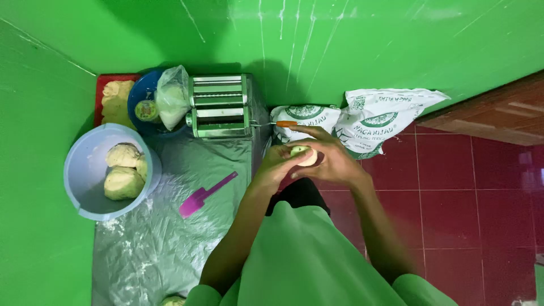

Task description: Cutting flattened dough into strips using a spatula and shaping them into individual pieces on a drying tray

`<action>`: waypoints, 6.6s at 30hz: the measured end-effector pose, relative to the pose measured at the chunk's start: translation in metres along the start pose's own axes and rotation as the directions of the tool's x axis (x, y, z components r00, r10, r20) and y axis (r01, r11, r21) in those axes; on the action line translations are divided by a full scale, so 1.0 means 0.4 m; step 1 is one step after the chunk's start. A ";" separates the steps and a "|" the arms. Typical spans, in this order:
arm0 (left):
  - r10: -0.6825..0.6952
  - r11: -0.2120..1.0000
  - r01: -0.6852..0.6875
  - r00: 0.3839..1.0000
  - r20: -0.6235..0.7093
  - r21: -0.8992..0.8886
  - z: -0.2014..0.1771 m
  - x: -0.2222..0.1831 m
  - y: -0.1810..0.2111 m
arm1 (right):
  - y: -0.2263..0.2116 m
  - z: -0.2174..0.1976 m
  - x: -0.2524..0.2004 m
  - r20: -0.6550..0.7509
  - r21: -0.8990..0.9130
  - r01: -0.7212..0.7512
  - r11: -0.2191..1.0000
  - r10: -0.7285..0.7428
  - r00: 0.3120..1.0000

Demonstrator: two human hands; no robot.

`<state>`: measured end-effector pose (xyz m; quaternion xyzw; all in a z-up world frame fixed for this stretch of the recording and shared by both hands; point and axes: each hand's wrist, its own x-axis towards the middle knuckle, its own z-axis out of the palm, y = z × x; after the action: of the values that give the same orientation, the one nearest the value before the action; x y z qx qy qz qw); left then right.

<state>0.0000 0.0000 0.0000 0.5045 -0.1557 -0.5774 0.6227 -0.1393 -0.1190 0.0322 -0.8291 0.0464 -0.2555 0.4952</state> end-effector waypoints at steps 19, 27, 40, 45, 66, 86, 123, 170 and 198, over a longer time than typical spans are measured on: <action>0.023 0.996 -0.026 0.999 0.035 0.083 0.043 -0.027 0.085 | 0.041 0.041 0.004 -0.248 -0.077 0.013 0.997 -0.032 0.968; 0.004 0.999 -0.005 1.000 -0.028 -0.037 0.011 -0.007 0.002 | 0.003 0.003 0.006 -0.083 0.033 -0.001 0.999 0.004 0.997; -0.115 0.980 0.128 0.989 -0.093 0.150 -0.025 0.024 0.017 | 0.050 0.060 -0.021 -0.256 -0.041 -0.061 0.997 0.049 0.965; 0.009 1.000 -0.007 0.996 -0.091 0.020 0.020 0.001 0.031 | 0.006 0.060 -0.004 -0.231 0.016 -0.062 0.998 0.063 0.971; -0.006 0.960 0.070 0.974 -0.229 0.271 -0.029 -0.002 -0.002 | 0.053 0.106 -0.002 -0.185 0.028 -0.130 0.991 0.133 0.974; -0.052 0.998 0.057 0.984 -0.168 0.027 -0.052 -0.004 -0.013 | 0.058 0.122 0.010 -0.218 0.028 -0.089 0.996 0.093 0.972; -0.034 0.997 0.046 0.983 -0.180 0.066 -0.103 -0.007 -0.023 | 0.032 0.141 0.036 -0.159 0.074 -0.030 0.997 0.042 0.986; 0.040 0.994 -0.064 0.969 -0.243 -0.091 -0.088 -0.037 -0.016 | 0.094 0.241 0.021 -0.385 0.000 -0.066 0.998 0.061 0.921; -0.184 0.975 0.042 0.692 -0.698 -0.216 -0.485 -0.120 -0.103 | 0.230 0.574 0.122 -0.005 0.201 -0.053 0.978 0.055 0.998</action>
<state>0.1137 0.1361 -0.1005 0.6379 0.1830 -0.3856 0.6410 0.0267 0.0015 -0.1141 -0.7719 0.0453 -0.2495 0.5830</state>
